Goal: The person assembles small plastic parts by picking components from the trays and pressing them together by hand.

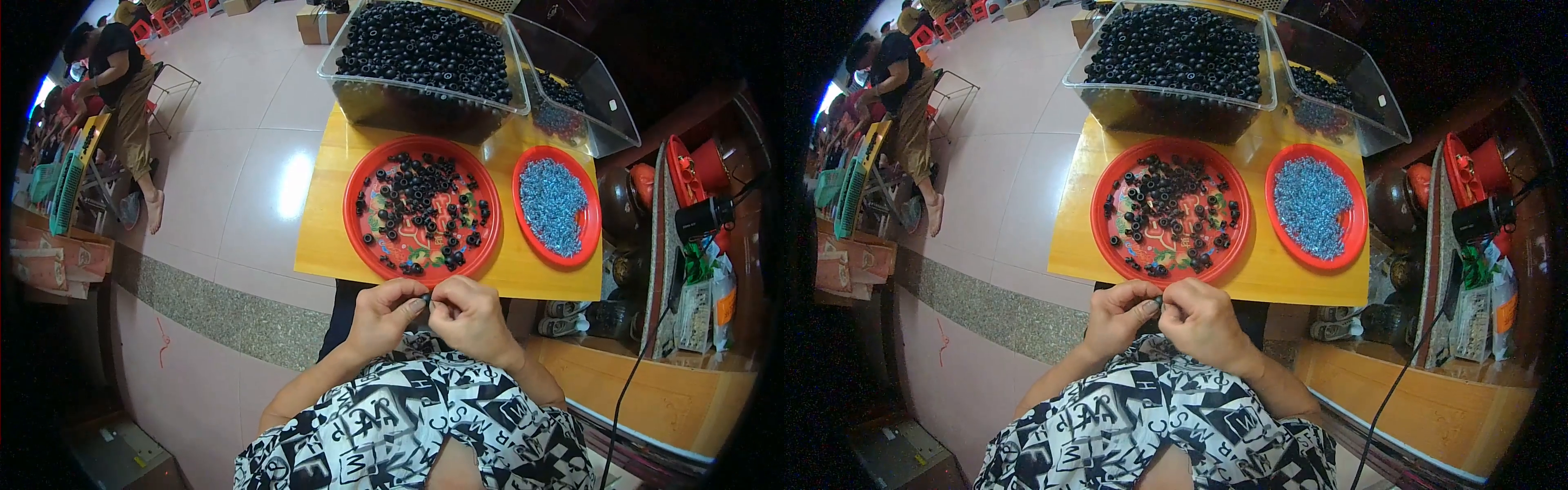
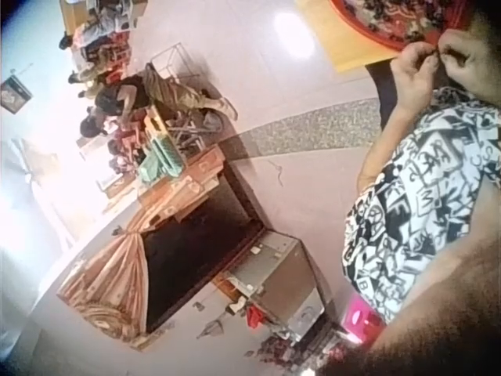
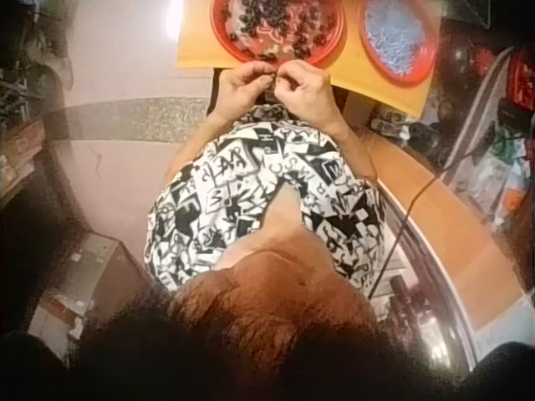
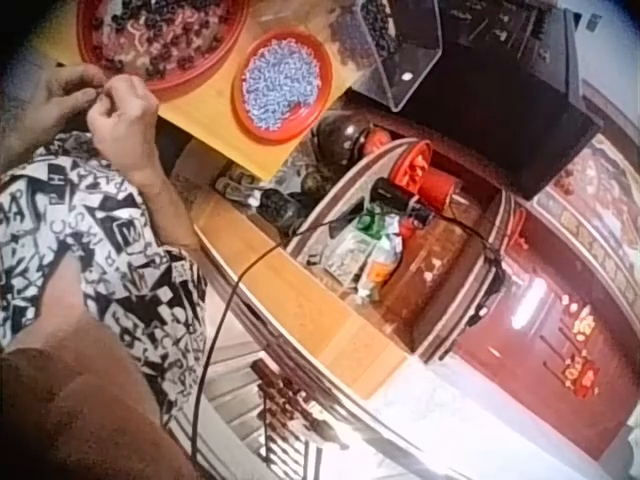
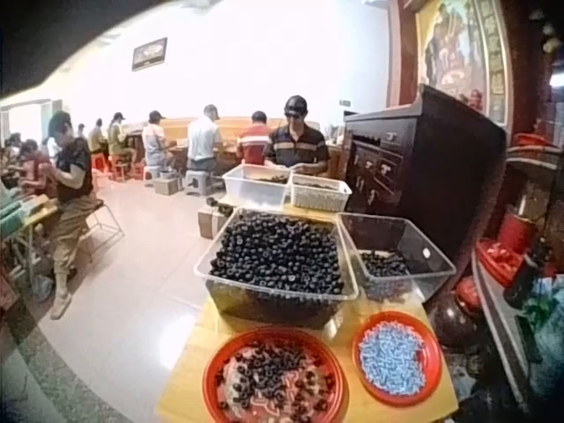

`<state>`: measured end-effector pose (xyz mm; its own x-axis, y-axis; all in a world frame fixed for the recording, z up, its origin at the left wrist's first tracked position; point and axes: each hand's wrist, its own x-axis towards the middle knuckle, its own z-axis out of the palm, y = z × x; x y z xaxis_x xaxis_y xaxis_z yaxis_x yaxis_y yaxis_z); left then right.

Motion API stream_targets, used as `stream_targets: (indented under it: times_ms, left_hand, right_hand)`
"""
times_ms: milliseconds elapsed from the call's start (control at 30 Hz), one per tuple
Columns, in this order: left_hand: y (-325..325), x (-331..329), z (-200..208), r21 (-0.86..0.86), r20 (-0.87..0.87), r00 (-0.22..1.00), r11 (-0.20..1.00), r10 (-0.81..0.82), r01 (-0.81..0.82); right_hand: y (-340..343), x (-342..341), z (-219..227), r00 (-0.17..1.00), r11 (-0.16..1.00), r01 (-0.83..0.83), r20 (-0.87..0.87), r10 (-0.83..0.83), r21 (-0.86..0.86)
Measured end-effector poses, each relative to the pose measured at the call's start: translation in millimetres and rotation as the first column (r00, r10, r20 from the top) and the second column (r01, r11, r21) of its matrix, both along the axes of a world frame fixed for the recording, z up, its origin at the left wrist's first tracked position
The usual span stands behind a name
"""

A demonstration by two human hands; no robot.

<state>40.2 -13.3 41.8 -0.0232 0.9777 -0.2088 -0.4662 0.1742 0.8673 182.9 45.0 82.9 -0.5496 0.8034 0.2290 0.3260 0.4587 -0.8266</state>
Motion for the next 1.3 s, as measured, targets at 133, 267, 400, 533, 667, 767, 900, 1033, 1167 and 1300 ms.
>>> stream_targets:
  times_ms: [133,267,400,533,667,767,900,1033,1167,1300]
  left_hand:
    - [0,-5,-5,0.127,-0.298,0.953,0.992,0.056,-0.019]
    - [2,-16,-11,-0.035,0.294,0.956,0.999,0.0,0.011]
    - [2,-21,-14,-0.019,0.509,0.86,0.999,-0.03,0.047]
    - [3,-22,-16,0.01,0.546,0.836,0.998,-0.057,0.062]
    - [4,-23,-15,0.004,0.527,0.848,0.997,-0.064,0.073]
    - [5,-20,-16,-0.012,0.521,0.852,0.998,-0.052,0.068]
    - [5,-17,-15,-0.063,0.5,0.866,0.997,-0.013,0.052]
    - [4,-17,-19,-0.012,0.53,0.847,0.998,-0.052,0.068]
    - [5,-17,-18,-0.008,0.521,0.852,0.998,-0.05,0.063]
    - [5,-17,-19,-0.024,0.519,0.853,0.998,-0.043,0.064]
  right_hand:
    - [5,-5,8,0.989,0.99,-0.143,0.031,0.143,0.01]
    - [11,0,6,0.964,0.769,-0.101,-0.254,-0.082,-0.631]
    - [17,7,-6,0.93,0.628,-0.2,-0.348,-0.121,-0.752]
    - [15,4,-12,0.887,0.632,-0.248,-0.435,-0.158,-0.734]
    - [15,4,-7,0.916,0.668,-0.181,-0.372,-0.154,-0.722]
    - [14,7,-12,0.942,0.691,-0.134,-0.307,-0.133,-0.71]
    - [15,8,-14,0.93,0.652,-0.152,-0.331,-0.16,-0.743]
    - [18,9,-15,0.858,0.578,-0.295,-0.477,-0.19,-0.761]
    - [17,11,-14,0.88,0.547,-0.289,-0.443,-0.171,-0.786]
    - [18,11,-17,0.891,0.533,-0.255,-0.41,-0.194,-0.807]
